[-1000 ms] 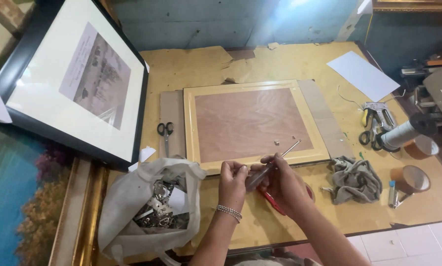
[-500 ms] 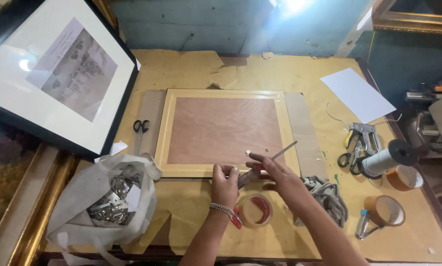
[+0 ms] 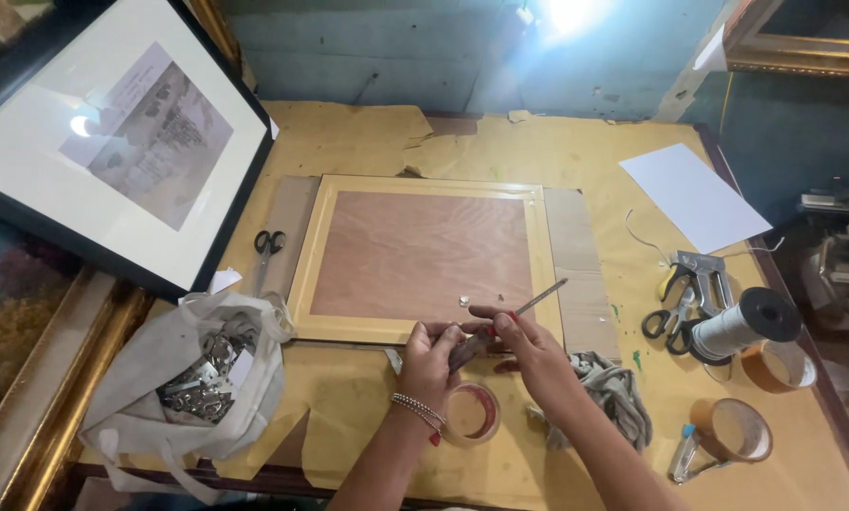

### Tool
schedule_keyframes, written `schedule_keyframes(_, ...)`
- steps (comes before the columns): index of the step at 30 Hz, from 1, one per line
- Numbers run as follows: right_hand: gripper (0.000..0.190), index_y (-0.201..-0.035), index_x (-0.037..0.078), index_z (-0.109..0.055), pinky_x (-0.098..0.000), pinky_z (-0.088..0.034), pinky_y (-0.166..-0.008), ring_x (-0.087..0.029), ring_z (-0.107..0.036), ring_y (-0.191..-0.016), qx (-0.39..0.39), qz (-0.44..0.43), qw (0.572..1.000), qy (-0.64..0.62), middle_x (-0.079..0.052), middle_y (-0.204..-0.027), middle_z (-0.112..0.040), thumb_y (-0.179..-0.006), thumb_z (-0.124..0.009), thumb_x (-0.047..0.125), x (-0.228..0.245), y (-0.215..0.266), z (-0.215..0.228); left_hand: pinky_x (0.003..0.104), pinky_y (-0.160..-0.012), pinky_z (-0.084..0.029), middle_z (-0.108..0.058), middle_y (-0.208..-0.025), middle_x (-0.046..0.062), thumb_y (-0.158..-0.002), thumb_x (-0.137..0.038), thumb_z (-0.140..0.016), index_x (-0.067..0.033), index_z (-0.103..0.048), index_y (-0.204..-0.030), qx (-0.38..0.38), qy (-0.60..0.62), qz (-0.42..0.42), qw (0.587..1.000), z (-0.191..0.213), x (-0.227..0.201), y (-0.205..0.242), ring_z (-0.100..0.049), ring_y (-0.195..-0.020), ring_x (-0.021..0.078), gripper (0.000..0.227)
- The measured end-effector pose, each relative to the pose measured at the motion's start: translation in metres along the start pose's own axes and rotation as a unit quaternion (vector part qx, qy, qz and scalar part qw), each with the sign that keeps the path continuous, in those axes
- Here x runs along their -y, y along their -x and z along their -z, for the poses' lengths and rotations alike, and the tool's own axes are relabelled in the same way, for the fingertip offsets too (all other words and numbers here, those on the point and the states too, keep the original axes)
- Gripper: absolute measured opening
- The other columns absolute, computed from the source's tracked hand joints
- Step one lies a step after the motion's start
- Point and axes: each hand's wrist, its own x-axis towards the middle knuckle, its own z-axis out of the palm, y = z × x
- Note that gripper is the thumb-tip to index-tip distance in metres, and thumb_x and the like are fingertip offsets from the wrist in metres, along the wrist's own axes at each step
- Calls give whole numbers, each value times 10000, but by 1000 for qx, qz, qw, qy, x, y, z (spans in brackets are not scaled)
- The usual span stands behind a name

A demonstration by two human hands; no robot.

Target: Installing metal hangers and wire onto the back of a wooden picture frame using a screwdriver.

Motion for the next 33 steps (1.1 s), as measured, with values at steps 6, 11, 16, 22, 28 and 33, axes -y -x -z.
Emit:
schedule_keyframes(6, 385, -1018, 107, -623, -260, -410, -562, -159, -583, -664, -81, 6, 992, -99, -51, -800, -645, -881, -356, 348, -24, -14, -26, 254, -350, -372, -647, -764, 53, -802, -181, -588, -120, -502, -830, -77, -50, -25, 996, -9, 0, 8, -601, -603, 147, 109)
schedule_keyframes(11, 425, -1136, 133, -592, -269, -417, -615, -168, -540, -729, -46, -28, 992, -116, -67, -901, -596, -859, -351, 347, -3, -1, -24, 240, -351, -348, -614, -721, 53, -815, -174, -585, -121, -497, -843, -69, -44, -25, 996, 0, -1, 3, -541, -537, 130, 107)
schedule_keyframes(16, 410, -1112, 104, -588, -284, -432, -686, -191, -601, -840, -84, -37, 989, -112, -80, -964, -608, -870, -339, 321, 16, 7, -21, 207, -304, -313, -616, -765, 40, -806, -163, -590, -98, -513, -846, -49, -61, -35, 996, -1, -1, 0, -532, -534, 106, 109)
schedule_keyframes(22, 315, -1048, 80, -576, -309, -456, -700, -189, -602, -826, -73, -48, 992, -94, -77, -936, -640, -868, -391, 260, -13, -7, -21, 230, -336, -380, -612, -743, 42, -797, -137, -607, -93, -520, -831, -51, -21, -68, 996, 5, 15, -10, -564, -566, 123, 104)
schedule_keyframes(28, 383, -1183, 98, -544, -317, -478, -674, -243, -596, -911, -22, 18, 999, -31, -135, -1003, -623, -820, -527, 218, -39, -21, -12, 173, -418, -365, -636, -740, 33, -814, -124, -597, -132, -534, -889, -19, -6, -17, 1000, 4, 5, 4, -652, -630, 150, 98)
schedule_keyframes(33, 426, -1229, 98, -518, -369, -504, -745, -293, -579, -955, -37, 17, 997, -65, -200, -1046, -599, -828, -522, 240, -22, -18, -11, 204, -558, -461, -664, -795, 69, -783, -90, -648, -84, -577, -864, -11, -12, -67, 998, 4, 11, -5, -609, -707, 122, 108)
